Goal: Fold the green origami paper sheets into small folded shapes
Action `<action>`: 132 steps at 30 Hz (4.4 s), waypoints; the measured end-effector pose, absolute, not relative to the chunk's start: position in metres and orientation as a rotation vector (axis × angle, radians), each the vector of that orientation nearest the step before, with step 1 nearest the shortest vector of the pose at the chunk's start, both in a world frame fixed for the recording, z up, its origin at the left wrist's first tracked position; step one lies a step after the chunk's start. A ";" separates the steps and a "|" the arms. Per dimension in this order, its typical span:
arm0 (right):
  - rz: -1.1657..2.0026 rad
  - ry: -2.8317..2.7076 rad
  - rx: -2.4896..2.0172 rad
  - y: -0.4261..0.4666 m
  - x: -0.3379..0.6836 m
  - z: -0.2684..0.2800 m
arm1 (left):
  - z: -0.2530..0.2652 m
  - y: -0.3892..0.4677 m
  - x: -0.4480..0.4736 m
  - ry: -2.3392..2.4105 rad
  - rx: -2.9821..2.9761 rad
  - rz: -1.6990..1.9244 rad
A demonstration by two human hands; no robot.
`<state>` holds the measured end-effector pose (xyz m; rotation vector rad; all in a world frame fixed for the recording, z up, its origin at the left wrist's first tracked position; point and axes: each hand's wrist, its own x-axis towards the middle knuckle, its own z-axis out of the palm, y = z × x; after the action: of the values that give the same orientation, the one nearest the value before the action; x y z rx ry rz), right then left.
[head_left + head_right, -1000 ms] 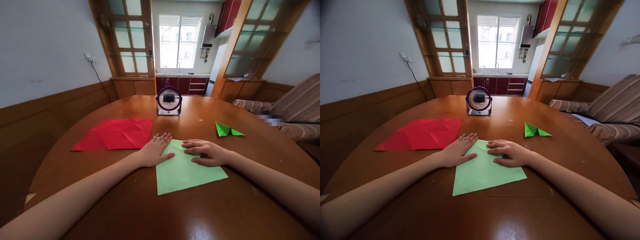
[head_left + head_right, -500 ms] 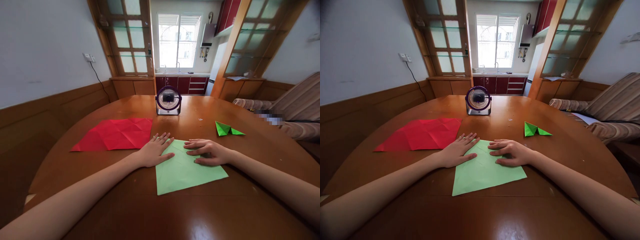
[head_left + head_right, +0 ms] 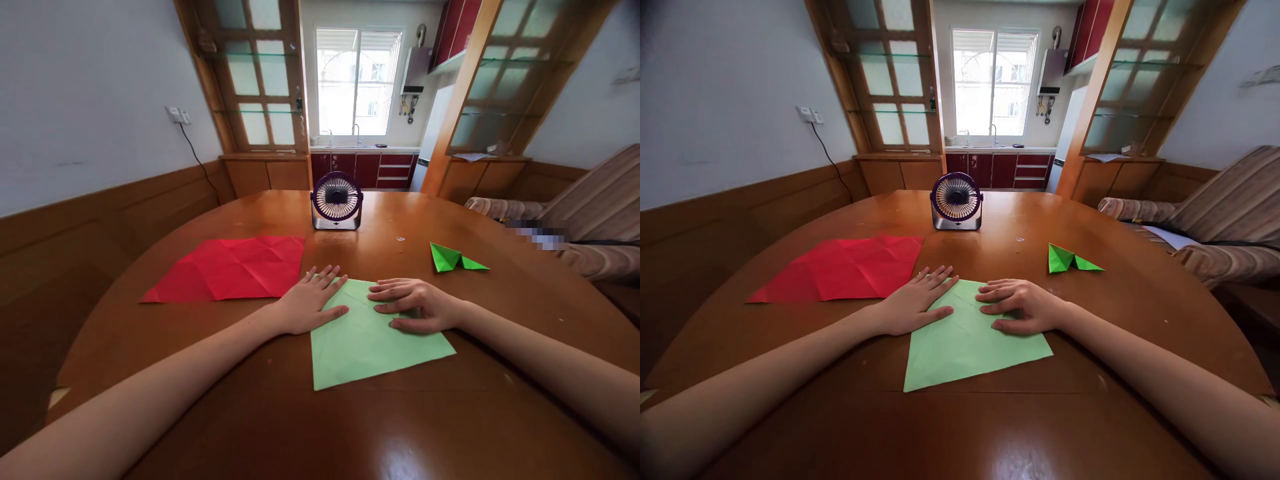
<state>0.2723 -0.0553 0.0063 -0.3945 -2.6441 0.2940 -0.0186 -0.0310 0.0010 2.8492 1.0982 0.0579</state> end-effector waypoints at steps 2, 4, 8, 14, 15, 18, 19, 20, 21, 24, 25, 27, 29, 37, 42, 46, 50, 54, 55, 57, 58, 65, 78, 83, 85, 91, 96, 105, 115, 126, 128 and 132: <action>0.291 -2.639 -0.387 -0.056 0.272 0.006 | 0.001 -0.031 -0.018 1.094 2.849 0.057; 0.300 -2.630 -0.386 -0.056 0.272 0.006 | 0.001 -0.031 -0.018 1.095 2.849 0.056; 0.310 -2.615 -0.394 -0.057 0.272 0.005 | 0.001 -0.031 -0.018 1.093 2.848 0.058; 0.304 -2.609 -0.385 -0.057 0.272 0.004 | 0.000 -0.031 -0.019 1.095 2.852 0.078; 0.306 -2.611 -0.386 -0.057 0.272 0.004 | 0.001 -0.031 -0.019 1.099 2.852 0.074; 0.319 -2.614 -0.377 -0.057 0.272 0.005 | 0.002 -0.032 -0.018 1.105 2.845 0.065; 0.322 -2.613 -0.370 -0.057 0.272 0.005 | 0.002 -0.032 -0.018 1.105 2.842 0.063; 0.323 -2.612 -0.365 -0.056 0.272 0.005 | 0.002 -0.032 -0.018 1.106 2.840 0.062; 0.322 -2.612 -0.361 -0.056 0.272 0.005 | 0.002 -0.032 -0.018 1.107 2.838 0.060; 0.318 -2.614 -0.354 -0.056 0.272 0.004 | 0.002 -0.032 -0.018 1.107 2.837 0.053; 0.320 -2.611 -0.353 -0.056 0.272 0.004 | 0.002 -0.032 -0.018 1.106 2.837 0.055; 0.331 -2.601 -0.355 -0.056 0.272 0.003 | 0.001 -0.032 -0.018 1.102 2.839 0.065; 0.345 -2.590 -0.357 -0.056 0.272 0.003 | 0.002 -0.032 -0.018 1.099 2.841 0.069; 0.361 -2.578 -0.364 -0.056 0.271 0.003 | 0.004 -0.034 -0.012 1.080 2.875 0.092; 0.370 -2.577 -0.367 -0.056 0.271 0.003 | 0.000 -0.038 0.007 1.071 2.850 0.153; 0.367 -2.592 -0.366 -0.056 0.271 0.003 | -0.001 -0.043 0.018 1.072 2.814 0.159; 0.370 -2.588 -0.365 -0.056 0.271 0.003 | 0.000 -0.041 0.015 1.045 2.820 0.148; 0.379 -2.581 -0.376 -0.058 0.271 0.004 | 0.001 -0.031 -0.003 1.061 2.811 0.142; 0.381 -2.581 -0.378 -0.058 0.271 0.004 | 0.002 -0.029 -0.008 1.090 2.801 0.136; 0.383 -2.582 -0.378 -0.058 0.271 0.005 | 0.005 -0.024 -0.019 1.147 2.781 0.112; 0.383 -2.581 -0.378 -0.059 0.271 0.005 | 0.006 -0.022 -0.023 1.168 2.772 0.095; 0.385 -2.581 -0.392 -0.059 0.271 0.006 | 0.010 -0.020 -0.029 1.173 2.830 0.053; 0.398 -2.566 -0.401 -0.058 0.269 0.007 | 0.012 -0.014 -0.016 0.792 3.070 0.233; 0.423 -2.549 -0.400 -0.058 0.269 0.007 | 0.013 -0.001 -0.011 0.720 3.097 0.350; 0.431 -2.542 -0.399 -0.058 0.269 0.008 | 0.014 0.003 -0.013 0.689 3.109 0.365; 0.450 -2.532 -0.394 -0.059 0.268 0.008 | 0.021 0.013 -0.033 0.704 3.176 0.329; 0.462 -2.528 -0.397 -0.058 0.269 0.008 | 0.027 0.017 -0.049 0.763 3.189 0.288; 0.472 -2.524 -0.406 -0.058 0.270 0.006 | 0.035 0.018 -0.079 0.920 3.241 0.249; 0.481 -2.528 -0.415 -0.059 0.269 0.006 | 0.028 0.018 -0.077 0.934 3.101 0.402; 0.471 -2.527 -0.414 -0.058 0.269 0.007 | 0.011 0.006 -0.033 0.690 3.050 0.467; 0.470 -2.526 -0.412 -0.059 0.269 0.007 | 0.010 0.005 -0.026 0.682 3.069 0.474; 0.452 -2.525 -0.410 -0.058 0.269 0.007 | 0.009 0.004 -0.026 0.742 3.052 0.474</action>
<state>0.2688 -0.0585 0.0072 -0.4102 -2.5246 0.4517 -0.0262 0.0039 0.0095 3.0519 0.7416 0.4740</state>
